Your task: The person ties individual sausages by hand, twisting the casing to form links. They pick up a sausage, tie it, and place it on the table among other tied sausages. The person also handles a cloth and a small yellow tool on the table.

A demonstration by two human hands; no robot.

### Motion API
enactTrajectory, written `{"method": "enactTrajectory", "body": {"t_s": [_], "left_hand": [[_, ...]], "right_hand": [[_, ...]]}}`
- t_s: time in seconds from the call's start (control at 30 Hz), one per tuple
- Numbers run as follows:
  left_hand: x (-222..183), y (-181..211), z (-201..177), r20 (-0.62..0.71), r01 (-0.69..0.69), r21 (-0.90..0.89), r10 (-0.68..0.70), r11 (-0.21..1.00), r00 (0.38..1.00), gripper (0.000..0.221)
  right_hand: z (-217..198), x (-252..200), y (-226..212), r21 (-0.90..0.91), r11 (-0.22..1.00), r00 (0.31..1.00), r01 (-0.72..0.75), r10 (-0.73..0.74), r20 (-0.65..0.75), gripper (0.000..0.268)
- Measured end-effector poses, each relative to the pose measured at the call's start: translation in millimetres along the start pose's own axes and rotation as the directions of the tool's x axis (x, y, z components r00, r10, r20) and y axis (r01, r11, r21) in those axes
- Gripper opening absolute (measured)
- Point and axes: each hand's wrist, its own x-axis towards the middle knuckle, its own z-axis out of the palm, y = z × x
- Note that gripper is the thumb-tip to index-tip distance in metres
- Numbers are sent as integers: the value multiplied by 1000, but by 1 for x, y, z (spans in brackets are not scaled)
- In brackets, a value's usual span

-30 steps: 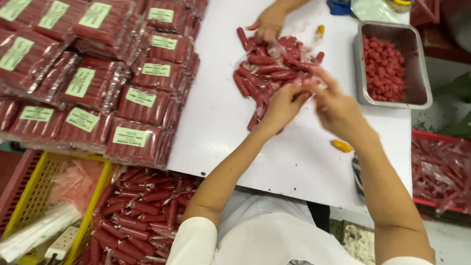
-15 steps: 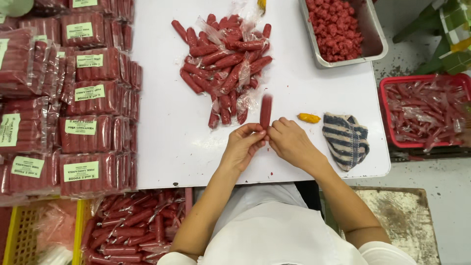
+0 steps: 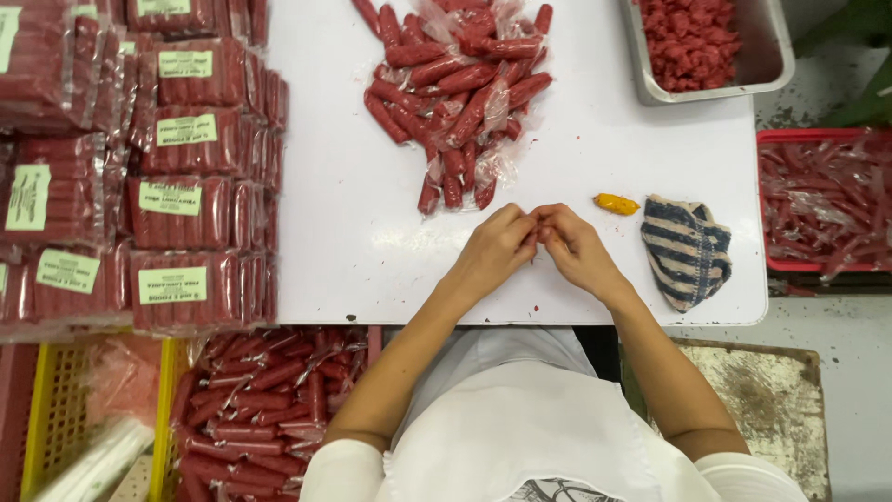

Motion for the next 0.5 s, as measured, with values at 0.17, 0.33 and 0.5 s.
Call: {"method": "enactTrajectory", "body": {"t_s": [0.17, 0.33, 0.5], "left_hand": [[11, 5, 7, -57, -146, 20, 147, 989, 988, 13], [8, 32, -1, -116, 16, -237, -45, 971, 992, 11], [-3, 12, 9, -239, 52, -268, -119, 962, 964, 9]], "right_hand": [[-3, -14, 25, 289, 946, 983, -148, 173, -65, 29], [-8, -7, 11, 269, 952, 989, -146, 143, 34, 22], [-4, 1, 3, 214, 971, 994, -103, 95, 49, 17]]}}
